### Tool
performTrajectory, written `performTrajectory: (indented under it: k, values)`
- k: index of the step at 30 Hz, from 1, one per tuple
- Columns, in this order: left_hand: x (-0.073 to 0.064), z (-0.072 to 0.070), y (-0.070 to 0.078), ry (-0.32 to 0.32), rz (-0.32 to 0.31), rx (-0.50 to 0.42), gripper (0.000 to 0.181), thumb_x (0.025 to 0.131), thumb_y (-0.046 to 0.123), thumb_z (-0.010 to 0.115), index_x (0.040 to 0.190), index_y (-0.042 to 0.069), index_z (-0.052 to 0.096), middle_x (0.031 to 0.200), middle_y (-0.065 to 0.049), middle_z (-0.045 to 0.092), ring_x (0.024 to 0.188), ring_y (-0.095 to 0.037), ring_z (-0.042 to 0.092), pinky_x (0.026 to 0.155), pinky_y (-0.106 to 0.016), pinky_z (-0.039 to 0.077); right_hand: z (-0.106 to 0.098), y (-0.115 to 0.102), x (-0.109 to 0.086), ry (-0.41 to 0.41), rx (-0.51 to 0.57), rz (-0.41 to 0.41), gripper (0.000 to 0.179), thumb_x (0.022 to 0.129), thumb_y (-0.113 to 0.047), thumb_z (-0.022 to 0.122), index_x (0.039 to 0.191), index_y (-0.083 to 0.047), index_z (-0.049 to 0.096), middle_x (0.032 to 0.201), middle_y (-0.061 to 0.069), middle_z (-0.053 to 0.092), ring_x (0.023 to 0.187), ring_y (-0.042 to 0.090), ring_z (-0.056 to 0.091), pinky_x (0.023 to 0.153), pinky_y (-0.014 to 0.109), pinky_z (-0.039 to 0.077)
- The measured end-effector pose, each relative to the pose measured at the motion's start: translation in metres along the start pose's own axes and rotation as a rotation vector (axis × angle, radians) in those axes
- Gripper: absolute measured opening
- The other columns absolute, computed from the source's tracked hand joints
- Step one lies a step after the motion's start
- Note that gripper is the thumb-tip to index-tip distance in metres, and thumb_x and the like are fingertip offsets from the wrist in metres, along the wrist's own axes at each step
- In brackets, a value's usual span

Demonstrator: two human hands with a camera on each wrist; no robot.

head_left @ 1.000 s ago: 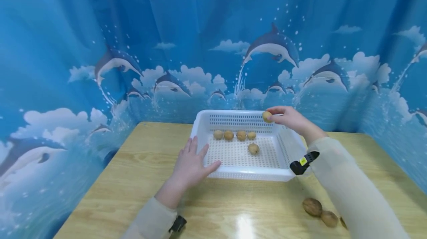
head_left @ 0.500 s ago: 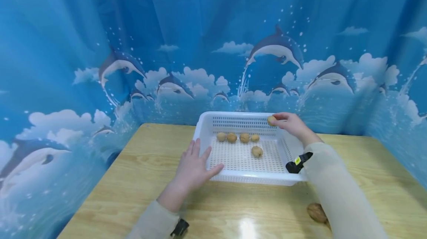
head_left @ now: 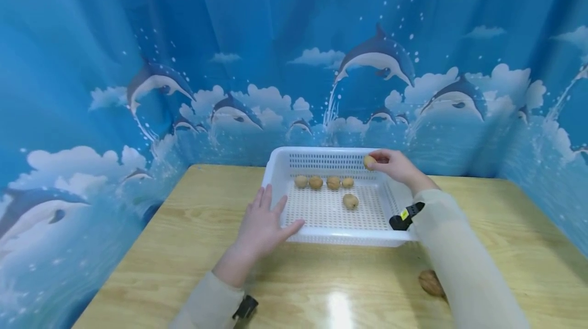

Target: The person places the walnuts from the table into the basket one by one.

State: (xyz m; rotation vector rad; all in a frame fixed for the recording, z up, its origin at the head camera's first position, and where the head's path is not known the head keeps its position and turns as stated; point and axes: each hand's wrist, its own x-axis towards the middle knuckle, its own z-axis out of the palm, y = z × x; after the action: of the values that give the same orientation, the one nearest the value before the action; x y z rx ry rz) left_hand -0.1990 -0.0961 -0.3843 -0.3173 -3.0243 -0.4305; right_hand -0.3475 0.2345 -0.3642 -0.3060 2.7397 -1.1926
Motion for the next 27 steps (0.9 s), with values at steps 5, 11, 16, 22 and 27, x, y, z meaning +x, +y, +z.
performTrajectory:
  k: [5, 11, 16, 22, 27]
  values:
    - [0.001, 0.000, 0.000, -0.001, 0.001, 0.005, 0.083, 0.084, 0.071, 0.040, 0.143, 0.012, 0.039, 0.153, -0.020, 0.007, 0.139, -0.038, 0.004, 0.108, -0.056, 0.017, -0.004, -0.001, -0.001, 0.012, 0.011, 0.000, 0.050, 0.097, -0.030, 0.051, 0.137, -0.002, 0.041, 0.133, 0.022, 0.045, 0.121, 0.037, 0.043, 0.098, 0.054, 0.036]
    - [0.001, -0.003, 0.001, -0.004, -0.002, 0.002, 0.083, 0.084, 0.070, 0.040, 0.143, 0.012, 0.038, 0.153, -0.020, 0.007, 0.139, -0.038, 0.003, 0.108, -0.056, 0.017, -0.006, -0.003, -0.002, 0.014, 0.015, 0.015, 0.047, 0.099, -0.028, 0.047, 0.138, -0.003, 0.041, 0.135, 0.021, 0.044, 0.122, 0.037, 0.041, 0.098, 0.054, 0.036]
    - [0.002, -0.004, 0.001, 0.001, 0.005, -0.003, 0.082, 0.084, 0.070, 0.041, 0.142, 0.012, 0.039, 0.153, -0.021, 0.008, 0.139, -0.039, 0.005, 0.108, -0.056, 0.017, -0.012, -0.006, -0.007, -0.024, 0.083, 0.057, 0.058, 0.096, -0.039, 0.048, 0.142, -0.006, 0.035, 0.142, 0.019, 0.036, 0.126, 0.039, 0.038, 0.101, 0.055, 0.033]
    - [0.001, -0.001, 0.001, -0.024, 0.022, -0.005, 0.083, 0.084, 0.070, 0.041, 0.142, 0.011, 0.039, 0.153, -0.021, 0.008, 0.139, -0.039, 0.005, 0.107, -0.057, 0.018, -0.035, -0.008, -0.025, -0.087, 0.102, 0.047, 0.069, 0.094, -0.045, 0.050, 0.145, -0.004, 0.028, 0.146, 0.021, 0.030, 0.129, 0.040, 0.034, 0.102, 0.055, 0.032]
    - [0.001, -0.002, 0.000, -0.018, 0.015, -0.004, 0.082, 0.085, 0.070, 0.041, 0.142, 0.011, 0.039, 0.153, -0.021, 0.007, 0.139, -0.039, 0.004, 0.108, -0.057, 0.017, -0.053, -0.012, -0.044, -0.103, 0.099, 0.004, 0.070, 0.095, -0.044, 0.049, 0.146, -0.001, 0.025, 0.146, 0.024, 0.028, 0.129, 0.042, 0.033, 0.101, 0.057, 0.032]
